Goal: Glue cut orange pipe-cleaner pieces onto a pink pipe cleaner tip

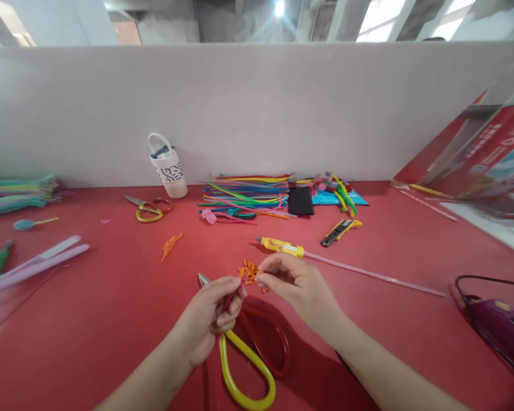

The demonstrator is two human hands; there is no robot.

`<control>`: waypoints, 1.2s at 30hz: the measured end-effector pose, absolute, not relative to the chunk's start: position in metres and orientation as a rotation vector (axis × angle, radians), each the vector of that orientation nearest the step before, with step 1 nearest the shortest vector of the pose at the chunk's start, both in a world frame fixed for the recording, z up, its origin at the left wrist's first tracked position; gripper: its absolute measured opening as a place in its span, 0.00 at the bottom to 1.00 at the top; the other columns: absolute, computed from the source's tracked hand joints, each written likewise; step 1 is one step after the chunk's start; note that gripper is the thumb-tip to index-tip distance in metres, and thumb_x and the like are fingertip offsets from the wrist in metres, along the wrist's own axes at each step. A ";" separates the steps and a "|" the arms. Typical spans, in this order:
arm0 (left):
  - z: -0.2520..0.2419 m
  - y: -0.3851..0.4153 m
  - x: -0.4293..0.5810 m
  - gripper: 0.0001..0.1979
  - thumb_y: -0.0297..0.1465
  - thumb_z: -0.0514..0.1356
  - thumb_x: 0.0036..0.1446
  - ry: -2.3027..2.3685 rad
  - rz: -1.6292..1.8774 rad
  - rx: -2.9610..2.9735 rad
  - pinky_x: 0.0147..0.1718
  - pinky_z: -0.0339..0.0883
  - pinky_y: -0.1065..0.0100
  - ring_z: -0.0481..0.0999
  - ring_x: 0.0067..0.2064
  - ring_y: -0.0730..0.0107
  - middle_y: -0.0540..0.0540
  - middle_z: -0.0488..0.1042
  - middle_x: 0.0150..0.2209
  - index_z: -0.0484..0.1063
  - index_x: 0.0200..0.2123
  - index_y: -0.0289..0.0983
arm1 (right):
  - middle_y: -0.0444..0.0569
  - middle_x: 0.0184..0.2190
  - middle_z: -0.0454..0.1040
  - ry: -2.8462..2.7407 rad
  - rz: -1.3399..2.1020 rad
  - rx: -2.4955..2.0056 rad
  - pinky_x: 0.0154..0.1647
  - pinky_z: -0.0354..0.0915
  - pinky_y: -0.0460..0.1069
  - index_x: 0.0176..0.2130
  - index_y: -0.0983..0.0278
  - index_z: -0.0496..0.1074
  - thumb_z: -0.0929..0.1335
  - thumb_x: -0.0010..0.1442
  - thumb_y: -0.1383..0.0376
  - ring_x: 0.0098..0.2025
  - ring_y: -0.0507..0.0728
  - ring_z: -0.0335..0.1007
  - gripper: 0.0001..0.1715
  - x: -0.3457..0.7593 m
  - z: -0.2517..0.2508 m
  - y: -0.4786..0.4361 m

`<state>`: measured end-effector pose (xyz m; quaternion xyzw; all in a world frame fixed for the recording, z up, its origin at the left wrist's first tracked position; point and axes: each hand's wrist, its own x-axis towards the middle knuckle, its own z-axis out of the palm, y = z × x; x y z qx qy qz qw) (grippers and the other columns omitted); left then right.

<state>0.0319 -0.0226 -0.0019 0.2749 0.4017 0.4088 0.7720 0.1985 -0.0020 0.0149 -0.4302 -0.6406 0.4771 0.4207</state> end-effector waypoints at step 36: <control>0.000 -0.027 0.036 0.11 0.30 0.54 0.54 0.854 0.845 0.628 0.13 0.37 0.77 0.47 0.13 0.86 0.55 0.58 0.15 0.69 0.23 0.31 | 0.43 0.29 0.65 -1.773 0.865 -1.072 0.32 0.59 0.46 0.26 0.63 0.68 0.65 0.54 0.72 0.31 0.51 0.62 0.07 0.191 0.012 -0.007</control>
